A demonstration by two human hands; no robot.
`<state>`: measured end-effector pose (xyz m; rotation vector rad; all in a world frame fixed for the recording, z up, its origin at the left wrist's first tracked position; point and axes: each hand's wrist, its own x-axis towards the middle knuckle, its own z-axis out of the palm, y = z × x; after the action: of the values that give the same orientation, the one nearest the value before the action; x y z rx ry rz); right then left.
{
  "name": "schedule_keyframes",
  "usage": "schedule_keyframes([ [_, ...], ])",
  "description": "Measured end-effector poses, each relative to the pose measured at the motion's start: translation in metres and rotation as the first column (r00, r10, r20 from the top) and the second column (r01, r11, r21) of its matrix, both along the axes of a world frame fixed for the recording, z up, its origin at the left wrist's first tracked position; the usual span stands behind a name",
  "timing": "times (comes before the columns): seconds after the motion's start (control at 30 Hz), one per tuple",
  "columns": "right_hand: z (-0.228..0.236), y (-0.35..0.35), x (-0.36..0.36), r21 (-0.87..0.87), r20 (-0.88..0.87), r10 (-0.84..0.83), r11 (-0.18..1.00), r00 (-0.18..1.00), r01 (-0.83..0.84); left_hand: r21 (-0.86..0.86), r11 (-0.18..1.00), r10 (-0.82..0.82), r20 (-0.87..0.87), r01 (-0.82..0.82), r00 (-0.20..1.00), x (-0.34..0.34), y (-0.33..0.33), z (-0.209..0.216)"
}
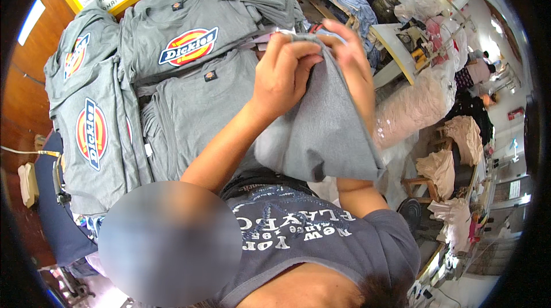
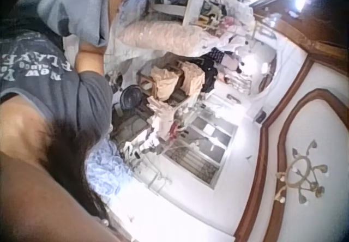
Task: The person inspects and folds a series of t-shirts by hand, checking the collar and hems, and using scissors to trim a loose thread on one shirt before placing them into a stack on a work table.
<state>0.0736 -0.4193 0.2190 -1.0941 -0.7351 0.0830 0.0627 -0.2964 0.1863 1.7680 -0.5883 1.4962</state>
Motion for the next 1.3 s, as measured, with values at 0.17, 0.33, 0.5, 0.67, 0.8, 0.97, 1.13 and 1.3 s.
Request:
schedule_keyframes([
  [0.17, -0.034, -0.058, -0.018, -0.601, 0.168, 0.025, 0.795, 0.986, 0.082, 0.179, 0.983, -0.037, -0.051, 0.046, 0.998, 0.012, -0.009, -0.012],
  [0.33, -0.033, -0.12, 0.005, -0.657, -0.405, -0.192, 0.741, 0.894, -0.138, 0.016, 0.979, -0.183, -0.37, 0.204, 0.911, 0.044, -0.016, -0.034],
  [0.5, -0.007, -0.195, 0.098, -0.92, -0.229, -0.44, 0.39, 0.868, -0.044, -0.009, 0.998, 0.046, -0.559, -0.061, 0.828, 0.024, 0.061, -0.105],
  [0.67, -0.003, -0.196, 0.258, -0.886, 0.432, -0.372, -0.007, 0.822, 0.463, -0.068, 0.862, 0.26, -0.791, -0.502, 0.554, -0.079, 0.131, -0.181],
  [0.8, 0.047, -0.111, 0.368, -0.395, 0.9, 0.055, -0.315, 0.433, 0.863, 0.074, 0.721, 0.417, -0.841, -0.689, 0.345, -0.159, 0.15, -0.199],
  [0.97, 0.025, 0.092, 0.332, -0.492, 0.823, -0.306, 0.04, 0.479, 0.87, 0.139, 0.491, 0.486, -0.863, -0.86, 0.138, -0.228, 0.143, -0.201],
  [1.13, -0.103, 0.166, 0.365, -0.69, 0.714, 0.101, 0.266, 0.692, 0.673, 0.357, 0.477, 0.508, -0.858, -0.803, -0.08, -0.231, 0.124, -0.214],
  [1.3, -0.156, 0.166, 0.332, -0.531, 0.836, 0.055, 0.334, 0.546, 0.779, 0.489, 0.452, 0.594, -0.789, -0.746, -0.157, -0.219, 0.119, -0.206],
])
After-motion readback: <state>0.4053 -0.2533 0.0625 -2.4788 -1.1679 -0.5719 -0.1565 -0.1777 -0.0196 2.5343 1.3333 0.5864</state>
